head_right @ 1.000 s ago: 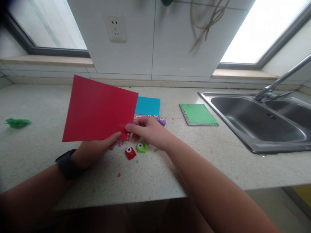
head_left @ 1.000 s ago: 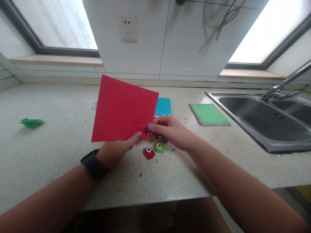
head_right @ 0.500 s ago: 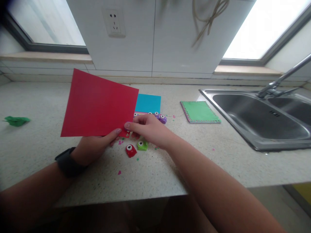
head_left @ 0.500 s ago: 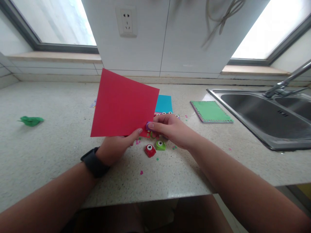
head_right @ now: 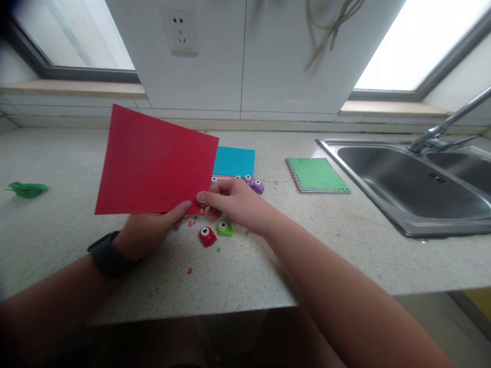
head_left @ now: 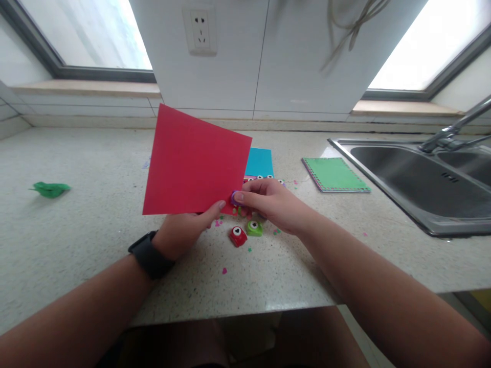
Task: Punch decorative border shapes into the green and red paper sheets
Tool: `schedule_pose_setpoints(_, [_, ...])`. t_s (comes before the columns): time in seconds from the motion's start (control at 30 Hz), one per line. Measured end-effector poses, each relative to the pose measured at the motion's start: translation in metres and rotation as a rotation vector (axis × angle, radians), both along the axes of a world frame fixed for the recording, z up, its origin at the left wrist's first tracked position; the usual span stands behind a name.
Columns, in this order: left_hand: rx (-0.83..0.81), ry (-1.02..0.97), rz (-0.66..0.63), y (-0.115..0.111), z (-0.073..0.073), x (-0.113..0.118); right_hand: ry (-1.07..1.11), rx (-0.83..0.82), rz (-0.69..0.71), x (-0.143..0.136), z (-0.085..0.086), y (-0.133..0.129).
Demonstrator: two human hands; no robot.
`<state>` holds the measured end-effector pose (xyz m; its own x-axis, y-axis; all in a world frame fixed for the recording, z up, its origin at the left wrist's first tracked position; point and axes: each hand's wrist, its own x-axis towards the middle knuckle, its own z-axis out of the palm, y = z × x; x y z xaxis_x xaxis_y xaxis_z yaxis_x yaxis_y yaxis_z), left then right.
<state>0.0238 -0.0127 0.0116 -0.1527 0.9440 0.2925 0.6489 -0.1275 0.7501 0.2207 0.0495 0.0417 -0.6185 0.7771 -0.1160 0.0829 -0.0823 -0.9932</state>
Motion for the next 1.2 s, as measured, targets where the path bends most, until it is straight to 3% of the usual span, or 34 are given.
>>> schedule_pose_setpoints(0.9, [0.015,0.015,-0.024,-0.001,-0.002,-0.001,0.006,-0.007,-0.001,0.0,-0.002,0.001])
schedule_pose_setpoints(1.2, [0.098,0.137,-0.081,0.003,-0.012,-0.007,-0.013,-0.015,0.014,0.0,0.001,0.0])
